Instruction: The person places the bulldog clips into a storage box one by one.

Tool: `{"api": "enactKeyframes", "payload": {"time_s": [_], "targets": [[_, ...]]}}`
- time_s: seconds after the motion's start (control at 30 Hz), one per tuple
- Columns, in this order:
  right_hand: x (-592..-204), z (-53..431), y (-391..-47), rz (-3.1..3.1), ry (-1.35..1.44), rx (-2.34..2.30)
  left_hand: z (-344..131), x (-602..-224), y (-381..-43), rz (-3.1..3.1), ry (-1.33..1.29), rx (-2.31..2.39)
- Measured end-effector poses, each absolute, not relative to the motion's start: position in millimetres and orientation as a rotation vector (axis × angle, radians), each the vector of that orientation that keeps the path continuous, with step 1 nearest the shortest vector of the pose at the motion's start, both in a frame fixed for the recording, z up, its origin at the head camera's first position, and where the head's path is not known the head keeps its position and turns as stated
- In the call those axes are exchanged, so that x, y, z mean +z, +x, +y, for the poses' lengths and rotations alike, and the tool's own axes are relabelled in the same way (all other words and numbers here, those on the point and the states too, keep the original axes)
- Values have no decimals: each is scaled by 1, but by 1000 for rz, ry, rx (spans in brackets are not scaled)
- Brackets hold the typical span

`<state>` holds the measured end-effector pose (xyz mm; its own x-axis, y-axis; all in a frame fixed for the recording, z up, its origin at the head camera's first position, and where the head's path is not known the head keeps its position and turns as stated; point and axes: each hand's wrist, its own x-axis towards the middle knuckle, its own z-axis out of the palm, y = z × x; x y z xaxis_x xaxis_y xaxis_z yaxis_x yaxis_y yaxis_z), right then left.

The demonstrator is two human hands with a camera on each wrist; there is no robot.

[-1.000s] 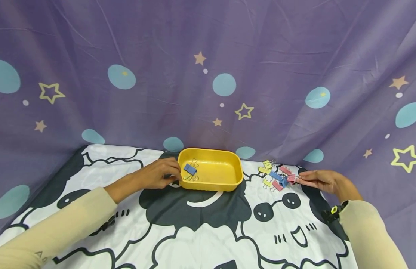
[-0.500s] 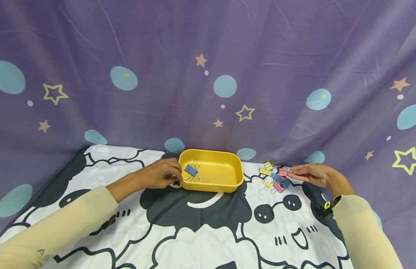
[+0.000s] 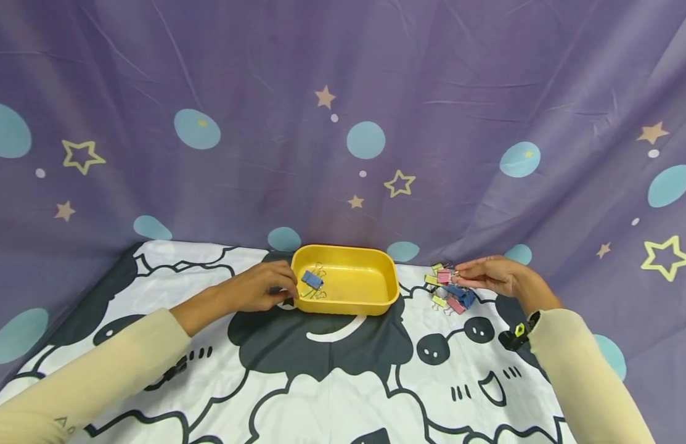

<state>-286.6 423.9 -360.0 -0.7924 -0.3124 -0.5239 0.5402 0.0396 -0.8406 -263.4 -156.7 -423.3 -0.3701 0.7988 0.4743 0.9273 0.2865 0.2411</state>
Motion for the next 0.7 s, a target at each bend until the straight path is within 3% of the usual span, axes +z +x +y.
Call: {"api": "enactKeyframes", "payload": {"time_s": [0.7], "targets": [[-350,373,-300,1839,143,-1770,-155,-424,-264,-2259,-1586,-710]]}}
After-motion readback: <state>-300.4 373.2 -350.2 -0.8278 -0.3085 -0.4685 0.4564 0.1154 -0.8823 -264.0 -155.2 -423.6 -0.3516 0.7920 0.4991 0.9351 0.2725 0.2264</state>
